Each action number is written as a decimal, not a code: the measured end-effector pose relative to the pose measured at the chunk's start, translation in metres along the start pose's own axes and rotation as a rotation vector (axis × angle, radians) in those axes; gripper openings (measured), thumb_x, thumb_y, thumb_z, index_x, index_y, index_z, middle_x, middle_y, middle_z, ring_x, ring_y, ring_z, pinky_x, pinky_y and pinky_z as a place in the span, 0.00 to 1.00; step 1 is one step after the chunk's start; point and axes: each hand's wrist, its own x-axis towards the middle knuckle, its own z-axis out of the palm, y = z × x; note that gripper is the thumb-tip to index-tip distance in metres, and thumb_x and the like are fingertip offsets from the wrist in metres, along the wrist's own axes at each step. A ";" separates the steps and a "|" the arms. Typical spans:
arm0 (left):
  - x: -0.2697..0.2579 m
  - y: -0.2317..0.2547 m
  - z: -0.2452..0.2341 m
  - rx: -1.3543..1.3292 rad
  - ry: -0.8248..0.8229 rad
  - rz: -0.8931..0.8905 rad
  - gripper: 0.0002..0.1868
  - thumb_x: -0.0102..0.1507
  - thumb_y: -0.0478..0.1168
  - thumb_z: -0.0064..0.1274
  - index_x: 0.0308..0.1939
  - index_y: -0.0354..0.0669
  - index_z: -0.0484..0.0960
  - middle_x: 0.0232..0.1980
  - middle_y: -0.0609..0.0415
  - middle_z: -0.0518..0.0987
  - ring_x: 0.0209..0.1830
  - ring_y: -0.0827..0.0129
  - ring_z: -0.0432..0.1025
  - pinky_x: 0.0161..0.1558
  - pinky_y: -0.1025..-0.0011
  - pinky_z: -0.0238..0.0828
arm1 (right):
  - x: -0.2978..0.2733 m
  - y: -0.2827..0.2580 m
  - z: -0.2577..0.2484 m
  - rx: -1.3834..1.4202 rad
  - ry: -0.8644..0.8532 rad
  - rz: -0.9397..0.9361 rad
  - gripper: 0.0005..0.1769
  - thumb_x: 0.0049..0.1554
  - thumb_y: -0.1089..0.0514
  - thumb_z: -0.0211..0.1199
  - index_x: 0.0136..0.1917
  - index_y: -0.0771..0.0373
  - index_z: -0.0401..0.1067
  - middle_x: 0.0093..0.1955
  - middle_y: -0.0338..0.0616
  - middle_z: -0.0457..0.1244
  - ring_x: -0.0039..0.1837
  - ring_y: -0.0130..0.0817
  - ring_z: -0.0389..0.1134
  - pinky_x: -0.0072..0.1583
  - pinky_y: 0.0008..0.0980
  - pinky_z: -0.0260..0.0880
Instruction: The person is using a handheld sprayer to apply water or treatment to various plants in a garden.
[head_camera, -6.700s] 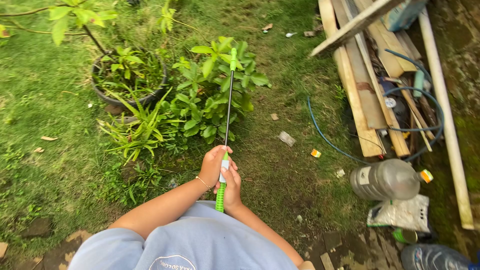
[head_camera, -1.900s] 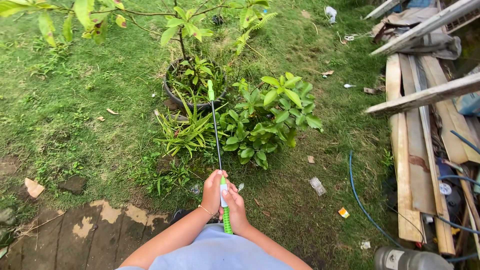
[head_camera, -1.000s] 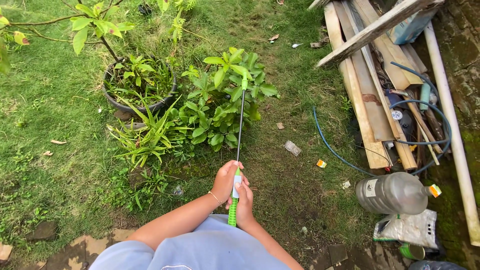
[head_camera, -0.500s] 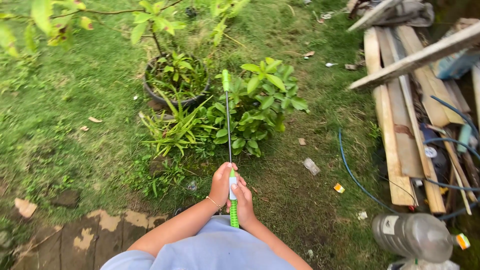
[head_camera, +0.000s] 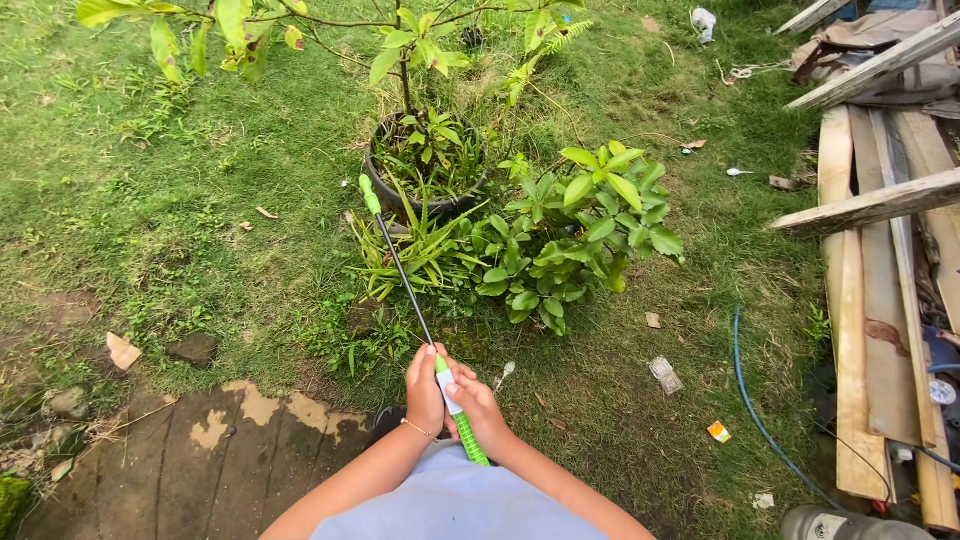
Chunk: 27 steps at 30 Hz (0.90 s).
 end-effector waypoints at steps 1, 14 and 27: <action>0.000 -0.001 -0.001 0.001 0.000 0.002 0.13 0.72 0.42 0.32 0.42 0.39 0.70 0.25 0.48 0.73 0.28 0.57 0.74 0.36 0.64 0.72 | 0.000 0.001 0.000 0.000 -0.002 -0.001 0.18 0.65 0.54 0.51 0.58 0.72 0.68 0.31 0.41 0.64 0.26 0.24 0.59 0.27 0.22 0.62; 0.015 -0.030 0.041 0.140 -0.175 -0.156 0.13 0.73 0.43 0.34 0.44 0.39 0.72 0.26 0.49 0.74 0.29 0.61 0.76 0.33 0.68 0.73 | -0.020 0.001 -0.030 0.072 0.316 -0.092 0.19 0.63 0.56 0.51 0.59 0.74 0.69 0.31 0.47 0.65 0.26 0.28 0.61 0.28 0.26 0.60; 0.001 -0.079 0.115 0.124 -0.452 -0.449 0.12 0.72 0.43 0.36 0.42 0.39 0.71 0.24 0.50 0.72 0.25 0.59 0.76 0.29 0.67 0.73 | -0.069 0.011 -0.069 0.185 0.757 -0.286 0.20 0.63 0.52 0.51 0.52 0.73 0.71 0.31 0.46 0.63 0.26 0.29 0.61 0.28 0.28 0.60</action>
